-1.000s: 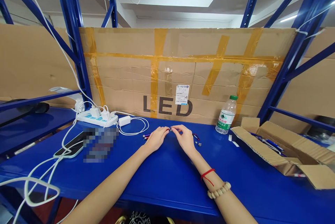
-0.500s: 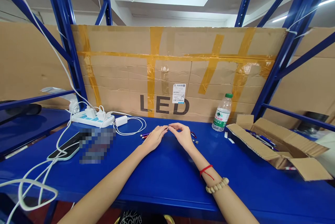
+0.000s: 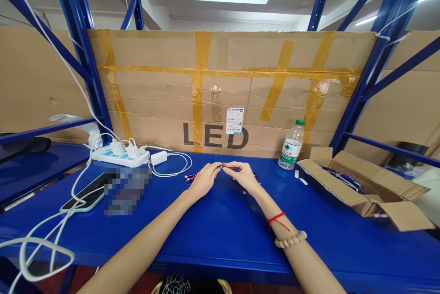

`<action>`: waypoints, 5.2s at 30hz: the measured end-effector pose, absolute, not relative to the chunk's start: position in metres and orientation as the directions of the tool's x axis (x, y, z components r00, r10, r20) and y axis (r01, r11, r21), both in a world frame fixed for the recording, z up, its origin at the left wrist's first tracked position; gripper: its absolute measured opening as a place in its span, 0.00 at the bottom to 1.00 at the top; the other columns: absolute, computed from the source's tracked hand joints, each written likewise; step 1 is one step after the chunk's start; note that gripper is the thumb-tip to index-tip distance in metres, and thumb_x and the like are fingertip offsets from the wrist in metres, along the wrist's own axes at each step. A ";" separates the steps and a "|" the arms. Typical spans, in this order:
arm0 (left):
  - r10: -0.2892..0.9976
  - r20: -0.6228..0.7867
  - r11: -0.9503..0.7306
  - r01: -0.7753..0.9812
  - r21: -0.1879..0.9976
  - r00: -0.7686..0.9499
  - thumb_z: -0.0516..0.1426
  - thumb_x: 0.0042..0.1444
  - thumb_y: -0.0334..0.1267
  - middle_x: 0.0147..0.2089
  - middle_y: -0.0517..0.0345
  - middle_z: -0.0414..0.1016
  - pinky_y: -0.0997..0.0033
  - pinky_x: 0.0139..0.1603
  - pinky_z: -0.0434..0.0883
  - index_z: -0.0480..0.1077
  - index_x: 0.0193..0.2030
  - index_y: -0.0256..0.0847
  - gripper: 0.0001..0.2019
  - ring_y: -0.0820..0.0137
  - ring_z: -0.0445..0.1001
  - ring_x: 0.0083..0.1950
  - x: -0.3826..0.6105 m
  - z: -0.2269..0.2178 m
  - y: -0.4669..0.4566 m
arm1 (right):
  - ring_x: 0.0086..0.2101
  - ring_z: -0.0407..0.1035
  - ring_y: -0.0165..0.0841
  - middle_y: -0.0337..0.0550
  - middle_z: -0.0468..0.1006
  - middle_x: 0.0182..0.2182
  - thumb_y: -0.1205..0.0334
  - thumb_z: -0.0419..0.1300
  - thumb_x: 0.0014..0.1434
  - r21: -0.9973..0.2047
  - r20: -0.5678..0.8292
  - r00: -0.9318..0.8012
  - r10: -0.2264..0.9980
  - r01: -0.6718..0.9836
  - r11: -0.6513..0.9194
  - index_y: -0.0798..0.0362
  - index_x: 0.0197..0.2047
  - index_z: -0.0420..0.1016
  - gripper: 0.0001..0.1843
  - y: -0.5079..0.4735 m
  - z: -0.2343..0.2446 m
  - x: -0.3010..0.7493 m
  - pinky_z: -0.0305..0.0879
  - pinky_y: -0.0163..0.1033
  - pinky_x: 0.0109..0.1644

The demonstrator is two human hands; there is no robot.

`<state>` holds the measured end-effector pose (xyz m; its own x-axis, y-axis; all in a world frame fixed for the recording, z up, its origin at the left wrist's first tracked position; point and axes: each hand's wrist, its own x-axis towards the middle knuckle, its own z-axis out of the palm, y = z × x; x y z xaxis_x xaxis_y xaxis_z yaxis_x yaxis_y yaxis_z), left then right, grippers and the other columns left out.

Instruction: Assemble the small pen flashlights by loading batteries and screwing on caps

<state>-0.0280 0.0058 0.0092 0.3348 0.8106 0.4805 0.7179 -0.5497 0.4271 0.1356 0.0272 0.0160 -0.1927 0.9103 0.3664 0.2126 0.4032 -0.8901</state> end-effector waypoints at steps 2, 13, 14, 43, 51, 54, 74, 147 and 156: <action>0.790 0.486 -0.582 0.706 0.404 0.373 0.39 0.62 0.38 0.44 0.60 0.69 0.71 0.47 0.63 0.62 0.49 0.46 0.15 0.71 0.65 0.45 -0.027 0.009 0.007 | 0.24 0.66 0.27 0.46 0.77 0.33 0.51 0.65 0.39 -0.886 0.362 -0.203 0.910 0.228 0.403 0.56 0.32 0.78 0.19 0.027 0.018 0.139 0.58 0.29 0.18; 0.804 0.427 -0.591 0.636 0.497 0.413 0.41 0.62 0.39 0.43 0.56 0.68 0.71 0.46 0.64 0.59 0.44 0.43 0.10 0.70 0.67 0.46 -0.029 0.014 -0.001 | 0.21 0.61 0.23 0.42 0.72 0.31 0.51 0.66 0.37 -0.871 0.399 -0.285 0.872 0.179 0.457 0.56 0.23 0.75 0.15 0.029 0.019 0.145 0.57 0.28 0.15; 0.797 0.434 -0.600 0.627 0.497 0.419 0.41 0.62 0.39 0.43 0.56 0.68 0.71 0.46 0.64 0.59 0.43 0.42 0.09 0.70 0.67 0.46 -0.028 0.014 -0.003 | 0.21 0.61 0.22 0.42 0.71 0.31 0.52 0.66 0.37 -0.872 0.399 -0.299 0.867 0.170 0.460 0.56 0.22 0.75 0.15 0.029 0.020 0.146 0.58 0.28 0.16; 0.668 0.578 -0.703 0.654 0.281 0.469 0.44 0.61 0.37 0.38 0.56 0.70 0.68 0.43 0.64 0.61 0.39 0.40 0.07 0.68 0.67 0.40 -0.027 0.007 0.005 | 0.18 0.60 0.21 0.39 0.69 0.26 0.51 0.65 0.40 -0.844 0.415 -0.352 0.839 0.196 0.500 0.58 0.22 0.72 0.17 0.026 0.020 0.146 0.59 0.29 0.17; 0.724 0.544 -0.666 0.635 0.391 0.425 0.43 0.61 0.38 0.42 0.57 0.70 0.70 0.44 0.65 0.59 0.41 0.43 0.07 0.69 0.69 0.45 -0.025 0.007 0.001 | 0.19 0.60 0.22 0.40 0.69 0.27 0.51 0.65 0.41 -0.858 0.390 -0.355 0.849 0.196 0.476 0.57 0.22 0.73 0.15 0.026 0.023 0.149 0.61 0.30 0.19; 0.757 0.500 -0.637 0.643 0.425 0.421 0.43 0.61 0.38 0.44 0.56 0.70 0.70 0.41 0.66 0.57 0.39 0.42 0.06 0.67 0.70 0.45 -0.023 0.007 -0.003 | 0.20 0.61 0.22 0.40 0.69 0.26 0.51 0.65 0.41 -0.861 0.385 -0.382 0.840 0.181 0.476 0.57 0.21 0.73 0.16 0.028 0.020 0.150 0.60 0.29 0.18; 0.610 0.689 -0.685 0.697 0.211 0.391 0.45 0.60 0.36 0.40 0.58 0.72 0.71 0.42 0.67 0.63 0.45 0.43 0.09 0.70 0.69 0.40 -0.019 0.004 0.000 | 0.19 0.57 0.22 0.37 0.67 0.20 0.45 0.63 0.40 -0.920 0.287 -0.338 0.896 0.163 0.356 0.57 0.18 0.69 0.21 0.021 0.023 0.143 0.57 0.29 0.20; 0.755 0.505 -0.618 0.714 0.330 0.419 0.45 0.60 0.35 0.36 0.55 0.73 0.69 0.41 0.65 0.70 0.39 0.39 0.12 0.68 0.70 0.39 -0.021 0.008 0.002 | 0.24 0.64 0.27 0.41 0.72 0.23 0.51 0.63 0.42 -0.777 0.448 -0.364 0.816 0.293 0.557 0.56 0.21 0.73 0.15 0.030 0.014 0.147 0.61 0.35 0.29; 0.758 0.499 -0.627 0.680 0.381 0.420 0.44 0.60 0.37 0.39 0.56 0.73 0.72 0.39 0.66 0.68 0.41 0.40 0.12 0.69 0.71 0.39 -0.021 0.006 0.001 | 0.27 0.67 0.30 0.42 0.74 0.27 0.52 0.64 0.42 -0.761 0.440 -0.400 0.804 0.309 0.570 0.55 0.24 0.77 0.13 0.035 0.014 0.155 0.63 0.36 0.33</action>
<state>-0.0212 0.0006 0.0056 0.4196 0.7584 0.4988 0.6798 -0.6267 0.3810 0.1547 0.0355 0.0143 -0.4004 0.8041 0.4395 0.3088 0.5700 -0.7614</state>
